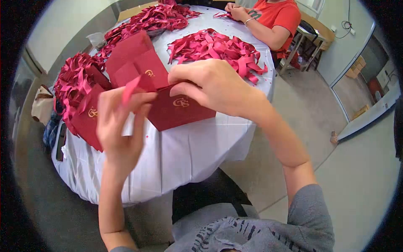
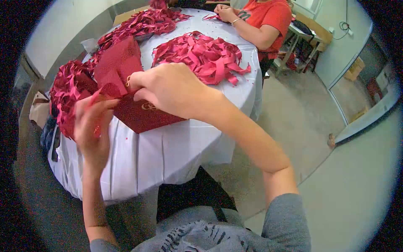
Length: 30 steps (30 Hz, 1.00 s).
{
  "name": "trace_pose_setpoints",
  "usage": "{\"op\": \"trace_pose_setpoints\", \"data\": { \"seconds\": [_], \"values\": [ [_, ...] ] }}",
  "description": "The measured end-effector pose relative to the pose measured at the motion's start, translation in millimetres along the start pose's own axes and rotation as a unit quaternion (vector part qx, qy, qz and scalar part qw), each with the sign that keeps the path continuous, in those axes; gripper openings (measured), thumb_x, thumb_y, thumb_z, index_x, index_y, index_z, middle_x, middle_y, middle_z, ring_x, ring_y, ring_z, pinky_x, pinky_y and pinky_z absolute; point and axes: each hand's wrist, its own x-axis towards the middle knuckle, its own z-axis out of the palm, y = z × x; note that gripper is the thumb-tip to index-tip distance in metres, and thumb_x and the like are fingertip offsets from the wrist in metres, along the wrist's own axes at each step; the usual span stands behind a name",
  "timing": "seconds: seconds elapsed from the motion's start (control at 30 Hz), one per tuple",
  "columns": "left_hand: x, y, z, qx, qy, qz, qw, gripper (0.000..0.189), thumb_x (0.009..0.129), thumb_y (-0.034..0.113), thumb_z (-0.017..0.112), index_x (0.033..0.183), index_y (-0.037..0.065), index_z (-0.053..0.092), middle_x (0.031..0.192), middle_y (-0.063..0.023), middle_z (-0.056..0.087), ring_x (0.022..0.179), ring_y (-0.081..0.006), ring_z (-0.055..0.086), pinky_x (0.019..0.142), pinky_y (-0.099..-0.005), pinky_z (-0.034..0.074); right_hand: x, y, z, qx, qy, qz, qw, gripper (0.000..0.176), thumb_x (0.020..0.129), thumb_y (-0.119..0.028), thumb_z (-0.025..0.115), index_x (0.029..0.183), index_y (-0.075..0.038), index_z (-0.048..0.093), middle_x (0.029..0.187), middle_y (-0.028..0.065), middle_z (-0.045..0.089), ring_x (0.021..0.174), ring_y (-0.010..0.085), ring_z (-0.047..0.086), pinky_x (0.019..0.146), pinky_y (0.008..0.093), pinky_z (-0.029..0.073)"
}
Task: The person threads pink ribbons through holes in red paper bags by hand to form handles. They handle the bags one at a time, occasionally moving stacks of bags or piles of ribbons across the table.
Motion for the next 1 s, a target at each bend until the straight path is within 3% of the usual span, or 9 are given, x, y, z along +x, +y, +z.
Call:
{"op": "trace_pose_setpoints", "data": {
  "seconds": [0.17, 0.23, 0.33, 0.43, 0.5, 0.6, 0.7, 0.87, 1.0],
  "values": [
    [2, -2, 18, 0.039, -0.027, -0.012, 0.999, 0.027, 0.073, -0.005, 0.061, 0.098, 0.004, 0.065, 0.097, -0.0116, 0.059, 0.088, -0.0302, 0.053, 0.078, -0.0384, 0.045, -2, 1, -2, -0.005, -0.011, 0.012, 1.0, 0.021, 0.079, -0.021, 0.063, 0.094, -0.007, 0.06, 0.082, 0.0142, 0.064, 0.079, 0.0335, 0.062, 0.069, 0.0434, 0.049],
    [5, -7, 22, 0.047, -0.035, 0.007, 0.998, 0.03, 0.071, -0.006, 0.059, 0.099, 0.003, 0.065, 0.098, -0.0123, 0.059, 0.091, -0.0304, 0.052, 0.079, -0.0386, 0.044, -2, 6, 2, 0.012, 0.058, -0.037, 0.998, 0.023, 0.076, -0.017, 0.064, 0.095, -0.007, 0.06, 0.086, 0.0135, 0.064, 0.082, 0.0321, 0.062, 0.071, 0.0422, 0.049],
    [13, -13, 17, 0.006, -0.08, -0.06, 0.995, 0.031, 0.071, -0.006, 0.059, 0.101, -0.001, 0.061, 0.097, -0.0136, 0.057, 0.092, -0.0309, 0.052, 0.08, -0.0367, 0.043, -2, 17, 8, -0.01, 0.068, -0.066, 0.995, 0.026, 0.073, -0.014, 0.065, 0.097, -0.008, 0.061, 0.088, 0.0119, 0.062, 0.085, 0.0311, 0.061, 0.074, 0.0404, 0.049],
    [29, -18, 7, -0.205, -0.151, -0.211, 0.944, 0.02, 0.074, -0.007, 0.059, 0.095, -0.004, 0.059, 0.085, -0.0057, 0.054, 0.077, -0.0119, 0.053, 0.068, -0.0238, 0.042, -4, 15, 10, -0.032, 0.092, -0.089, 0.991, 0.024, 0.072, -0.014, 0.066, 0.095, -0.011, 0.064, 0.087, 0.0087, 0.06, 0.084, 0.0285, 0.06, 0.077, 0.0391, 0.048],
    [35, -25, 4, -0.202, -0.186, -0.233, 0.933, 0.013, 0.075, -0.007, 0.058, 0.087, -0.006, 0.055, 0.079, -0.0069, 0.052, 0.072, -0.0138, 0.052, 0.066, -0.0266, 0.042, -7, 12, 15, -0.062, 0.127, -0.124, 0.982, 0.017, 0.072, -0.017, 0.066, 0.089, -0.013, 0.065, 0.088, 0.0057, 0.059, 0.086, 0.0237, 0.059, 0.076, 0.0377, 0.046],
    [38, -7, 6, -0.022, -0.174, -0.119, 0.977, 0.013, 0.075, -0.005, 0.058, 0.087, -0.006, 0.052, 0.087, -0.0139, 0.051, 0.081, -0.0287, 0.053, 0.072, -0.0334, 0.043, -9, 15, 19, -0.068, 0.156, -0.129, 0.977, 0.014, 0.072, -0.018, 0.066, 0.085, -0.012, 0.064, 0.087, 0.0057, 0.059, 0.089, 0.0236, 0.058, 0.076, 0.0383, 0.045],
    [32, 15, 15, 0.173, -0.148, -0.01, 0.974, 0.024, 0.07, -0.006, 0.06, 0.092, -0.003, 0.052, 0.094, -0.0155, 0.049, 0.096, -0.0347, 0.047, 0.08, -0.0429, 0.04, -8, 21, 13, -0.042, 0.097, -0.068, 0.992, 0.021, 0.073, -0.025, 0.066, 0.086, -0.008, 0.065, 0.087, 0.0105, 0.061, 0.086, 0.0287, 0.06, 0.076, 0.0418, 0.047],
    [34, -4, 16, 0.114, -0.224, 0.02, 0.968, 0.022, 0.075, -0.001, 0.059, 0.096, -0.003, 0.054, 0.089, -0.0178, 0.052, 0.089, -0.0351, 0.047, 0.078, -0.0415, 0.04, 5, 24, 8, -0.056, -0.048, 0.053, 0.996, 0.034, 0.076, -0.034, 0.059, 0.093, -0.005, 0.062, 0.089, 0.0171, 0.064, 0.085, 0.0337, 0.063, 0.072, 0.0435, 0.05],
    [26, -10, 6, 0.108, -0.24, 0.039, 0.964, 0.02, 0.084, 0.002, 0.058, 0.104, -0.001, 0.058, 0.092, -0.015, 0.056, 0.087, -0.03, 0.053, 0.079, -0.0354, 0.043, 10, 32, 12, 0.009, -0.038, 0.044, 0.998, 0.043, 0.079, -0.042, 0.055, 0.101, -0.007, 0.066, 0.096, 0.0152, 0.066, 0.088, 0.0323, 0.063, 0.077, 0.0417, 0.049]
  ]
}}
